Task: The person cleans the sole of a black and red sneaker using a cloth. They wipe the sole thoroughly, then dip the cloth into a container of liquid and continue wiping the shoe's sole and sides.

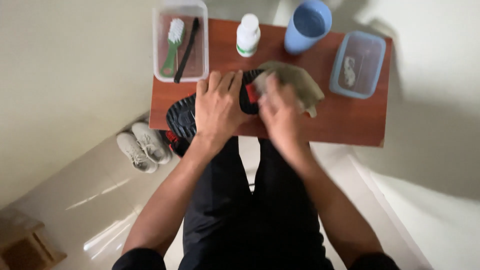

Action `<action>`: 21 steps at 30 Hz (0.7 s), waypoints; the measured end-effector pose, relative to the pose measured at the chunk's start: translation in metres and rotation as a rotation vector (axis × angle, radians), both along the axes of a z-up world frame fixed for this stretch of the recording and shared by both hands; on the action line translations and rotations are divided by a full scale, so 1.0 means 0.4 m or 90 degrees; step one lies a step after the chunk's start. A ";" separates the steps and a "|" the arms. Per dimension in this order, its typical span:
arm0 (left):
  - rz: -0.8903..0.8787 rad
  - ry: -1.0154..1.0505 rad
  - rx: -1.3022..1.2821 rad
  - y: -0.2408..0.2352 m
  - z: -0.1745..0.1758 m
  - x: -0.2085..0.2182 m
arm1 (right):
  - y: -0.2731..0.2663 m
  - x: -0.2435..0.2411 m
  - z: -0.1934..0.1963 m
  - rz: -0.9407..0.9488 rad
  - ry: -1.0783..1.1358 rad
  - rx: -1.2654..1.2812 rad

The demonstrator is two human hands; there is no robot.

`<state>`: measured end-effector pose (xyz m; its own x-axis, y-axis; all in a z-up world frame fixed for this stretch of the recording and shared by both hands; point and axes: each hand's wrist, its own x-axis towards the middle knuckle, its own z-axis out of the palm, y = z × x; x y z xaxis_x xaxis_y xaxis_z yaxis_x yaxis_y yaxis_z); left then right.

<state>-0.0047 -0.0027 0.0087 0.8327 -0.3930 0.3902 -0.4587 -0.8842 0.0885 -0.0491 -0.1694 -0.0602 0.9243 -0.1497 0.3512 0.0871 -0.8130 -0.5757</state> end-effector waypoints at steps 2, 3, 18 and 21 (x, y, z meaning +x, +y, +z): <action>-0.004 0.003 -0.001 -0.005 -0.026 0.003 | -0.042 0.006 -0.014 -0.036 -0.011 -0.030; -0.006 -0.005 -0.003 -0.001 -0.034 0.011 | -0.057 0.026 -0.019 -0.069 -0.032 -0.060; -0.007 0.035 0.041 -0.002 -0.011 -0.005 | -0.002 -0.069 0.031 0.057 -0.027 -0.072; 0.000 -0.010 0.022 -0.003 -0.007 -0.004 | -0.020 -0.059 0.077 0.078 -0.045 0.089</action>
